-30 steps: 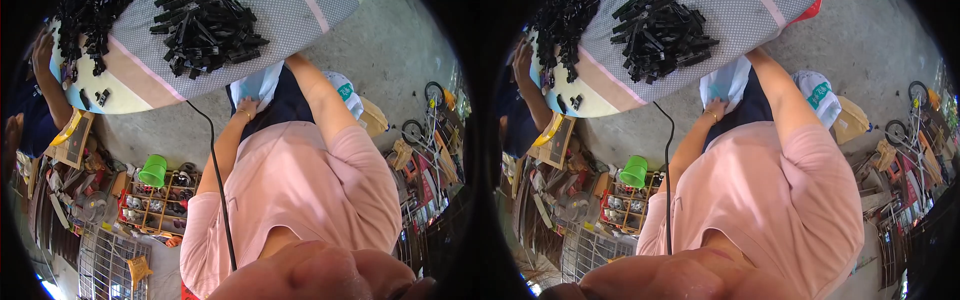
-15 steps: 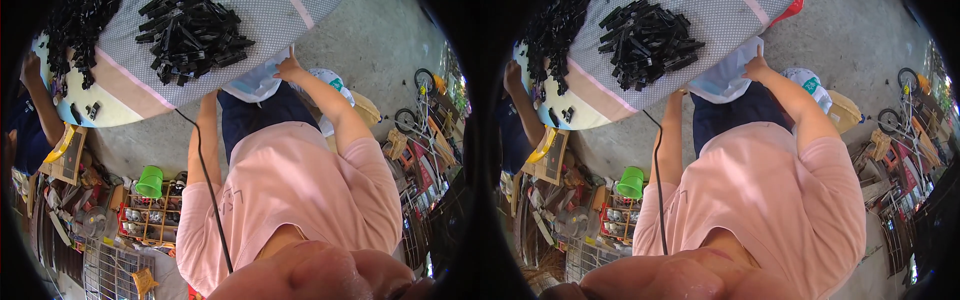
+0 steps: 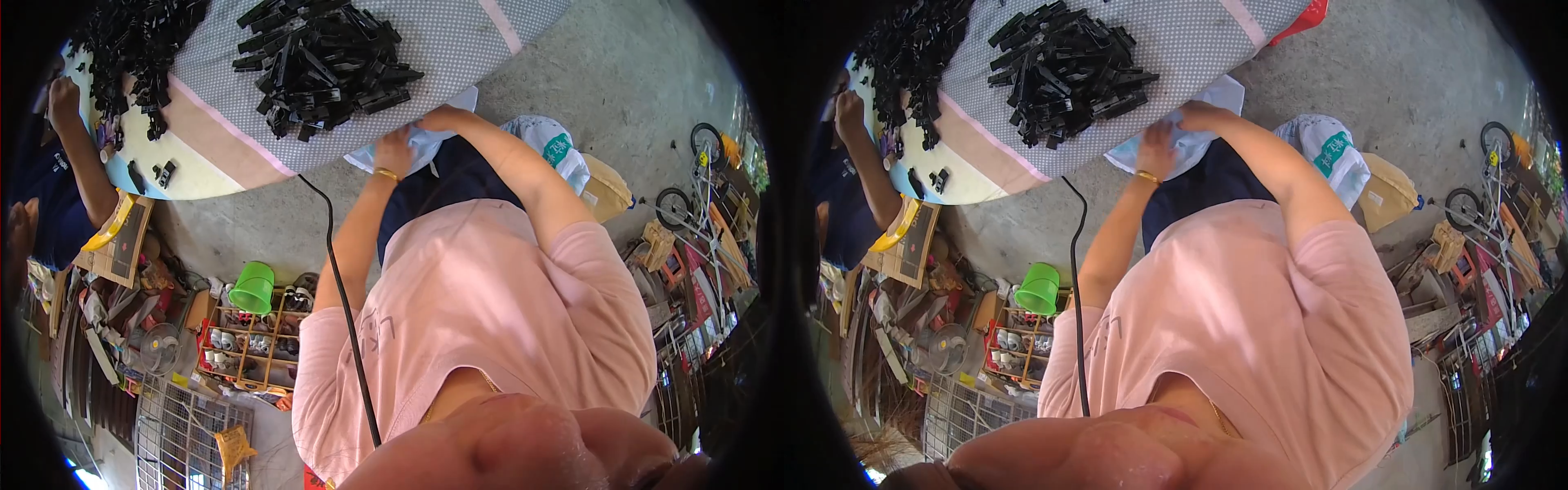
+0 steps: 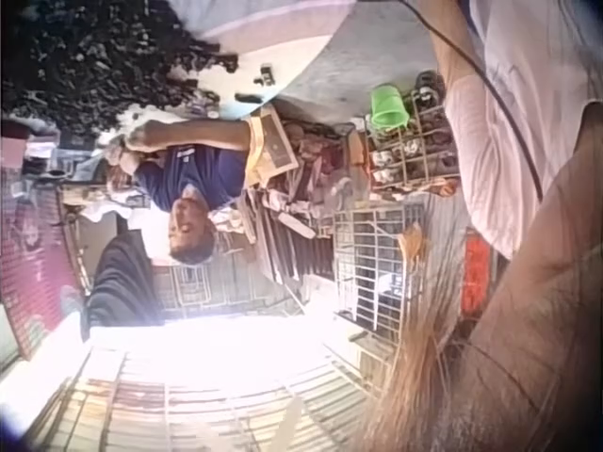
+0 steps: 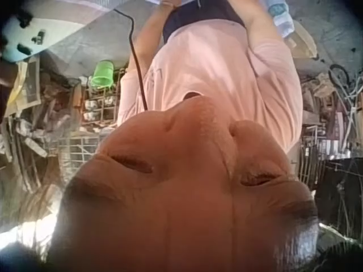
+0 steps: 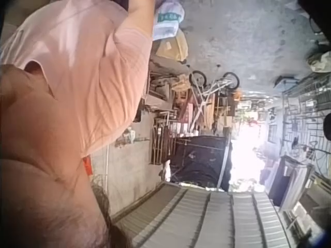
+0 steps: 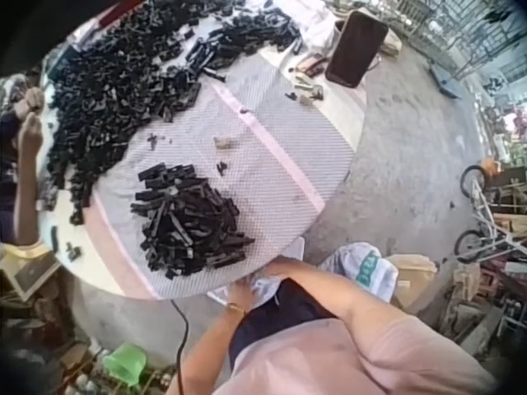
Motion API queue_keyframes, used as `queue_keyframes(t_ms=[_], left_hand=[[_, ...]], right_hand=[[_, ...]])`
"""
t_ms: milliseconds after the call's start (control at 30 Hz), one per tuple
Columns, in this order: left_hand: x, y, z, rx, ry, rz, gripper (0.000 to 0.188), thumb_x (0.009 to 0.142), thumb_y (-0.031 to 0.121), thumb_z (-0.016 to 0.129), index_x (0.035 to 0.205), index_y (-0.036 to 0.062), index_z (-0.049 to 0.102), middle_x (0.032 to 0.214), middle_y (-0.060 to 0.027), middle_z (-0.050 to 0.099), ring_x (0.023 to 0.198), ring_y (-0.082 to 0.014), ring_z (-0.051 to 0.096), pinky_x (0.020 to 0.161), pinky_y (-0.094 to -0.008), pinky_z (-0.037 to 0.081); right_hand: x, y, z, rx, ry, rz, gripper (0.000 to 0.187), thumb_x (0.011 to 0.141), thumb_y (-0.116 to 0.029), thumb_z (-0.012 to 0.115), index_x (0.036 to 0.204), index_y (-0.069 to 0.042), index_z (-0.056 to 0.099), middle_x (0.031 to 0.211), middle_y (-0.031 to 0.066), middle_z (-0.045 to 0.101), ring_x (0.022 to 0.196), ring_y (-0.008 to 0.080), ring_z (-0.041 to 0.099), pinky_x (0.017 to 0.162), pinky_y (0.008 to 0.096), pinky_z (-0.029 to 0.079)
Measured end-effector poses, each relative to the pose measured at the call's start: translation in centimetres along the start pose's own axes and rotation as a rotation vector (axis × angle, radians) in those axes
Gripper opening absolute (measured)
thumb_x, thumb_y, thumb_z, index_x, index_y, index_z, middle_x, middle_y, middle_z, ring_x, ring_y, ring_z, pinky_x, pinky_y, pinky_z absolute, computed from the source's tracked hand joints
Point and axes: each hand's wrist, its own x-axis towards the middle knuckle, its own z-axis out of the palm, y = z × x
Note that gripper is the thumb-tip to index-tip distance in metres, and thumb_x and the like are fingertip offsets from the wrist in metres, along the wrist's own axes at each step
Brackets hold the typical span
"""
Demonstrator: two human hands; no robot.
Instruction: Assembling or sorting small black plastic mechanical components at a table.
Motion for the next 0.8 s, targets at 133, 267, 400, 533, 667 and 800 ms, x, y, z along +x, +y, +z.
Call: queue_keyframes(t_ms=[133,267,400,533,667,800], left_hand=[[-5.3,-1.5,6.9,-0.154,-0.602,-0.182,0.037,0.082,0.036,0.047,0.11,0.0119,0.051,0.123,-0.0119,0.044,0.114,-0.0322,0.039,0.092,-0.0491,0.034],[-5.6,0.8,2.2,-0.142,-0.219,-0.071,0.045,0.081,0.036,0.05,0.118,0.0096,0.046,0.127,-0.0133,0.04,0.121,-0.032,0.032,0.097,-0.048,0.027],[-7.2,-0.5,-1.8,-0.343,0.222,-0.183,0.047,0.077,0.022,0.058,0.118,0.0038,0.045,0.123,-0.0204,0.042,0.116,-0.0357,0.037,0.095,-0.0434,0.033],[-9.5,-2.8,-3.6,-0.796,0.453,-0.522,0.03,0.082,0.01,0.054,0.112,0.0031,0.051,0.098,-0.01,0.059,0.081,-0.0199,0.061,0.068,-0.0273,0.049],[-16.0,-7.7,-7.5,-1.167,0.701,-1.172,0.012,0.08,0.012,0.056,0.086,0.0008,0.056,0.067,-0.0066,0.058,0.06,-0.0146,0.057,0.049,-0.0236,0.045],[-18.6,-8.8,-18.8,-0.808,1.303,-0.682,0.025,0.078,0.01,0.057,0.099,-0.0007,0.05,0.093,-0.0099,0.056,0.078,-0.0134,0.054,0.065,-0.0239,0.046]], right_hand=[[1.0,-3.8,-6.6,-0.291,0.238,-0.01,0.044,0.079,-0.028,0.046,0.121,-0.013,0.047,0.125,0.0139,0.045,0.115,0.0284,0.042,0.095,0.0417,0.034],[-1.1,-3.0,-7.5,-0.265,0.118,0.16,0.043,0.079,-0.026,0.048,0.12,-0.015,0.048,0.128,0.0116,0.042,0.118,0.0275,0.039,0.095,0.0413,0.033],[-5.4,-4.7,-4.1,-0.317,-0.035,0.066,0.043,0.076,-0.022,0.053,0.119,-0.016,0.048,0.127,0.0093,0.042,0.115,0.0278,0.041,0.093,0.0457,0.034],[-8.2,-6.3,-1.4,-0.387,-0.094,-0.054,0.033,0.077,-0.025,0.056,0.108,-0.013,0.054,0.108,0.0083,0.056,0.105,0.0264,0.049,0.083,0.0485,0.04],[-11.8,-11.7,-7.6,0.026,0.165,-0.065,0.022,0.075,-0.024,0.06,0.09,-0.009,0.06,0.085,0.0107,0.06,0.083,0.0217,0.058,0.064,0.0373,0.045],[-16.1,-19.5,-16.5,0.159,0.79,-0.288,0.02,0.071,-0.018,0.066,0.087,-0.006,0.06,0.084,0.0102,0.06,0.077,0.0227,0.057,0.058,0.0332,0.046]])
